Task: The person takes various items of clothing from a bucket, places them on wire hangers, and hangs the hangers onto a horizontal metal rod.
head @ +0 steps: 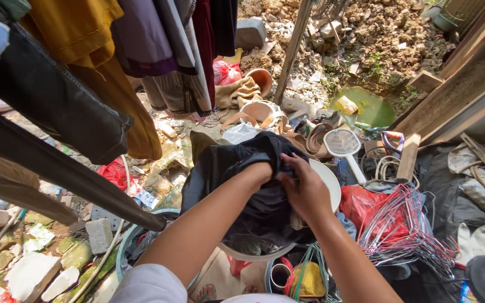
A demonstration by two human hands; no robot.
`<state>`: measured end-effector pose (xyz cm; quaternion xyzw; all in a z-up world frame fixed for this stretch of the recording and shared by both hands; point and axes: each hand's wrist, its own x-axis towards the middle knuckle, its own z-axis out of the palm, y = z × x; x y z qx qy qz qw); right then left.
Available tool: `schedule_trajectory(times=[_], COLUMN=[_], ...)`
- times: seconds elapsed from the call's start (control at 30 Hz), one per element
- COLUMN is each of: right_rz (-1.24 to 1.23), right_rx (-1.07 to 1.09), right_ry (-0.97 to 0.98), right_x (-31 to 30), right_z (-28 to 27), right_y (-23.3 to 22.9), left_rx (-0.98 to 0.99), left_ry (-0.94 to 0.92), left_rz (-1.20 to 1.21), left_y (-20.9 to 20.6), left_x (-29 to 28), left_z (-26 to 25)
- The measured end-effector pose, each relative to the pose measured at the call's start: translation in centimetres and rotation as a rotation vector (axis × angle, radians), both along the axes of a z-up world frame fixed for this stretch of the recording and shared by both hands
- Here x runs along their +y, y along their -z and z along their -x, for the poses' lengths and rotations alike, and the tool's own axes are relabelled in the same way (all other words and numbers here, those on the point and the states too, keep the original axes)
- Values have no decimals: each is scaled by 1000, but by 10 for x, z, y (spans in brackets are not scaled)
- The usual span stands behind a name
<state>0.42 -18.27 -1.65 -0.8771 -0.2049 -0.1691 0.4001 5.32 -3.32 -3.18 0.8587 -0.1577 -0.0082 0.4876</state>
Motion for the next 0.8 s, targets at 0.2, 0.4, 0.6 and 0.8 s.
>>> schedule_trajectory(times=[0.2, 0.4, 0.6, 0.8], right_rz=[21, 163, 178, -246], right_rx=[192, 515, 481, 197], right_ry=[383, 688, 861, -166], right_x=[-53, -132, -152, -5], right_z=[-92, -152, -126, -49], right_y=[79, 172, 172, 66], left_rx=[77, 181, 74, 48], left_ry=[260, 205, -479, -119], left_rz=[-9, 14, -53, -422], left_y=[19, -99, -154, -47], left_x=[-5, 70, 182, 156], left_z=[47, 109, 122, 73])
